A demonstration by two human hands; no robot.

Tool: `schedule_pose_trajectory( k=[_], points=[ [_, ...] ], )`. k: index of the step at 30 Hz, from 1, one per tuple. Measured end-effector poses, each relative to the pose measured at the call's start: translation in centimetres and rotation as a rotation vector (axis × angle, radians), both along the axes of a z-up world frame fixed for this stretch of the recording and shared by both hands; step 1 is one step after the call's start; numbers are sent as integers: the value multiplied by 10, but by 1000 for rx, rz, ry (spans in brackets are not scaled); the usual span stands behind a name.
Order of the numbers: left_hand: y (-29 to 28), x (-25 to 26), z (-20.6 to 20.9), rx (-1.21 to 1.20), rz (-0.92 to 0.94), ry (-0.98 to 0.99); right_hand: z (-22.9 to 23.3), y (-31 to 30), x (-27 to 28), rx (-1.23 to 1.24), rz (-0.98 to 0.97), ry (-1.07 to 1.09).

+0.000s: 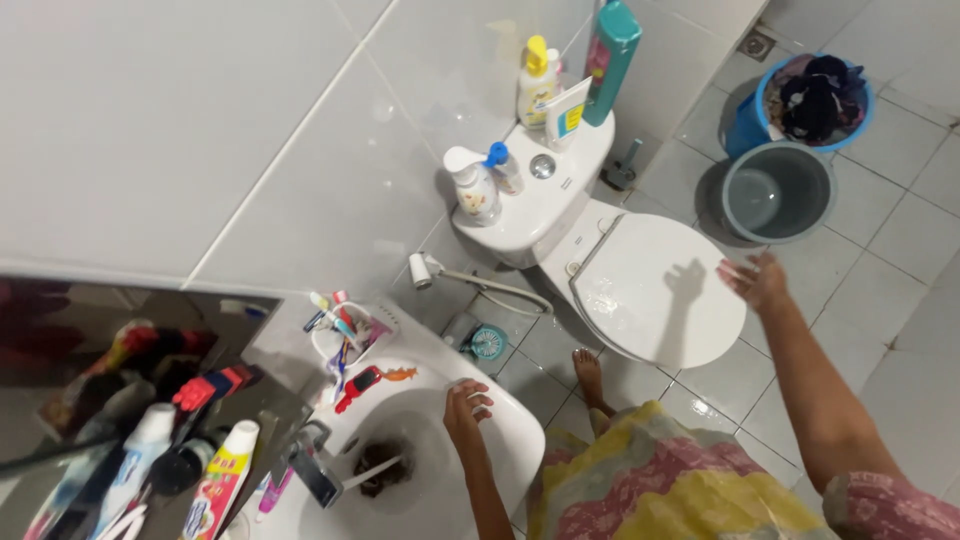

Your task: Hand-washing clothes in a bucket within a bathroom environment.

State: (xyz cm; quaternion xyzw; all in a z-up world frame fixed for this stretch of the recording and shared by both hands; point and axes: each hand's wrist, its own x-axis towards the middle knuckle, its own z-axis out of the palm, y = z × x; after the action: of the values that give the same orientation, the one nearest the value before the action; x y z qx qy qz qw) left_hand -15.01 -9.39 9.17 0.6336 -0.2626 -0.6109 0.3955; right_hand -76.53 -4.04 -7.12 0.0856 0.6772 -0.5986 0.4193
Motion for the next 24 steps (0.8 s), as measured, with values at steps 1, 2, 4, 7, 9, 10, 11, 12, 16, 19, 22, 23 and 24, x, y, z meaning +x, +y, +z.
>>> schedule_pose_trajectory(
  k=[1, 2, 4, 7, 9, 10, 11, 12, 16, 19, 22, 23, 24],
  points=[
    [1, 8, -3, 3, 8, -1, 19, -3, 34, 3, 8, -1],
    [2, 15, -6, -6, 16, -19, 38, -9, 67, 57, 148, 22],
    [7, 33, -20, -10, 53, -38, 65, -21, 129, 114, 317, 46],
    [20, 68, -46, -81, 114, -9, 82, -40, 220, 245, 509, 126],
    [34, 95, -59, -118, 144, 39, 86, -46, 286, 195, 747, 246],
    [43, 109, -76, -104, 199, 25, 94, -47, 324, 200, 805, 238],
    [53, 123, -93, -129, 223, 82, 103, -46, 362, 122, 858, 324],
    [64, 137, -110, -155, 246, 137, 113, -41, 400, 40, 907, 405],
    [104, 192, -93, -113, 381, 98, 139, -24, 538, -354, 1082, 796],
    [134, 229, -93, -36, 441, 88, 144, -13, 626, -226, 1509, 856],
    [166, 266, -117, 33, 496, 85, 114, -7, 700, -238, 1774, 865],
    [175, 276, -129, 37, 505, 90, 90, -8, 717, -247, 1835, 985],
    [185, 288, -140, 39, 510, 93, 66, -6, 735, -261, 1886, 1107]
  ],
)
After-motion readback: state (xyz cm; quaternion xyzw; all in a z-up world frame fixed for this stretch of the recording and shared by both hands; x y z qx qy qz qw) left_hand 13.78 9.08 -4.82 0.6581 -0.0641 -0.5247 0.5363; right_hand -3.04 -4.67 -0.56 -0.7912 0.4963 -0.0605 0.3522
